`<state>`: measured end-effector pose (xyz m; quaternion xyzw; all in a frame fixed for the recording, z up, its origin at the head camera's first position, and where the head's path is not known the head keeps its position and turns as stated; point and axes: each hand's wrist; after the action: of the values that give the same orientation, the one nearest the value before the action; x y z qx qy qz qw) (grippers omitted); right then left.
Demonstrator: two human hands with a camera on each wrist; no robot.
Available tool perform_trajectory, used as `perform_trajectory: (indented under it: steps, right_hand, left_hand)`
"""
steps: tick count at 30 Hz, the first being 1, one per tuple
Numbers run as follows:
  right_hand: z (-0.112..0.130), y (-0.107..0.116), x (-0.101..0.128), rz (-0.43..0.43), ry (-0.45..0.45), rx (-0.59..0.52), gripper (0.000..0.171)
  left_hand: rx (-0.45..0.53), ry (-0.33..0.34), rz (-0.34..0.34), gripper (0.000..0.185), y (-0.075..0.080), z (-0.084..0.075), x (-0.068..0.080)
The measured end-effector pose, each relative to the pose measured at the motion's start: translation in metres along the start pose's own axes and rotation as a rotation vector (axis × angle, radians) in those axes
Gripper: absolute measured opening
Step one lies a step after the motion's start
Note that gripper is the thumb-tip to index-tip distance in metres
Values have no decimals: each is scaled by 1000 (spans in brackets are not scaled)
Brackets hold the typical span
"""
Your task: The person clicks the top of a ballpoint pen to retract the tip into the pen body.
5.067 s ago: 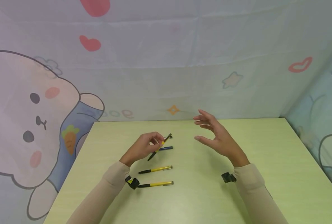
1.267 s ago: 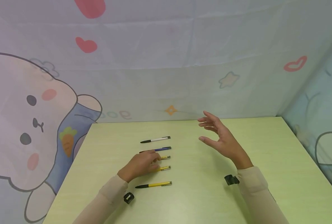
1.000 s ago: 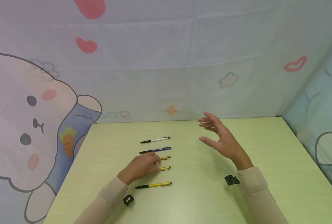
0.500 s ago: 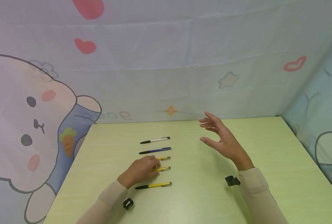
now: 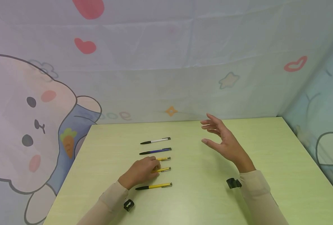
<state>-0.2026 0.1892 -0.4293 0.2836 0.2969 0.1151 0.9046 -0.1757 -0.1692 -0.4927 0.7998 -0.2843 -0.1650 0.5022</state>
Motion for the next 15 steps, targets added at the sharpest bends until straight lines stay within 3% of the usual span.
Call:
perform_trajectory:
  steps: [8,15]
  right_hand:
    - [2,-1,-1,-5,7,0,90]
    - [23,3,-2,-5,17,-4,88]
  left_hand:
    - [-9,-17,-12,16,-2,1,-1]
    - [-15,-32,-36,20,0,0,-1]
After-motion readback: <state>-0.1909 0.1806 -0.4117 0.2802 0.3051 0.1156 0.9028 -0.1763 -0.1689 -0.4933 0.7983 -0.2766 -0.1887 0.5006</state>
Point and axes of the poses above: each hand's wrist, its own x-axis away from the middle knuckle, its own y-axis out of the back of the hand, z = x × y, and after that the axes turned 14 degrees about x, right-handed
